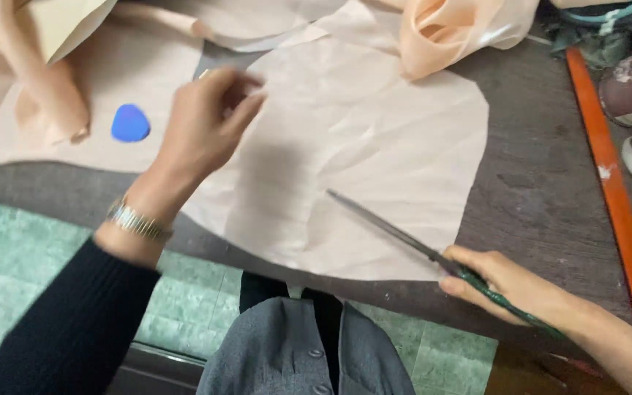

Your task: The person marks fabric with a ruler and tailor's chalk according to a pattern and then cuts the fabric using scissors.

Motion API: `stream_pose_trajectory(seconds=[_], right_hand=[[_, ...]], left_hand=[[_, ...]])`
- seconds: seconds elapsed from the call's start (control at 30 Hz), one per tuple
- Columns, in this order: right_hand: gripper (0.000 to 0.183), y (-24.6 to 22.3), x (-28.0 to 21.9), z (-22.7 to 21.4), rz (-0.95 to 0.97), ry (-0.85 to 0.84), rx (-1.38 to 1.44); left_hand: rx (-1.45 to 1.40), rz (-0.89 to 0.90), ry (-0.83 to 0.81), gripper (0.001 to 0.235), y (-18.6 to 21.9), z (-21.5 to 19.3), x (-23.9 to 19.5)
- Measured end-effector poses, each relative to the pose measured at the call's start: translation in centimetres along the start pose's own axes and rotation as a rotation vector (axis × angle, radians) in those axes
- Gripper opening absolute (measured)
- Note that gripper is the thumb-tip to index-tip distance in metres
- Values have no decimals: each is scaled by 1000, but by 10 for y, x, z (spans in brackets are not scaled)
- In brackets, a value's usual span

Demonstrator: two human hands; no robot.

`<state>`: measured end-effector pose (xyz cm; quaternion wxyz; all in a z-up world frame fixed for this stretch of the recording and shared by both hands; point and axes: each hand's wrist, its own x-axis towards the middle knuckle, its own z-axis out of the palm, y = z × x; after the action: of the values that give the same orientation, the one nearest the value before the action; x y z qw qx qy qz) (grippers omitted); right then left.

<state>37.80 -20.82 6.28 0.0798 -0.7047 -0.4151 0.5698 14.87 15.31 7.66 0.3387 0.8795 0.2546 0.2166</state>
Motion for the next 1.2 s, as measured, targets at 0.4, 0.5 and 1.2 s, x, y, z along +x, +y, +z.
stream_pose_trajectory(seconds=[0.4,0.5,1.2], right_hand=[[74,-65,-25,32,659,-467,366],[56,-50,-27,45,553,-499,546],[50,-96,7,52,225,-425,189]], left_hand=[[-209,-883,-59,19,23,-7,-172],[-299,-949,-78,18,25,4,-181],[-636,-1182,-106,22,35,30,-177]])
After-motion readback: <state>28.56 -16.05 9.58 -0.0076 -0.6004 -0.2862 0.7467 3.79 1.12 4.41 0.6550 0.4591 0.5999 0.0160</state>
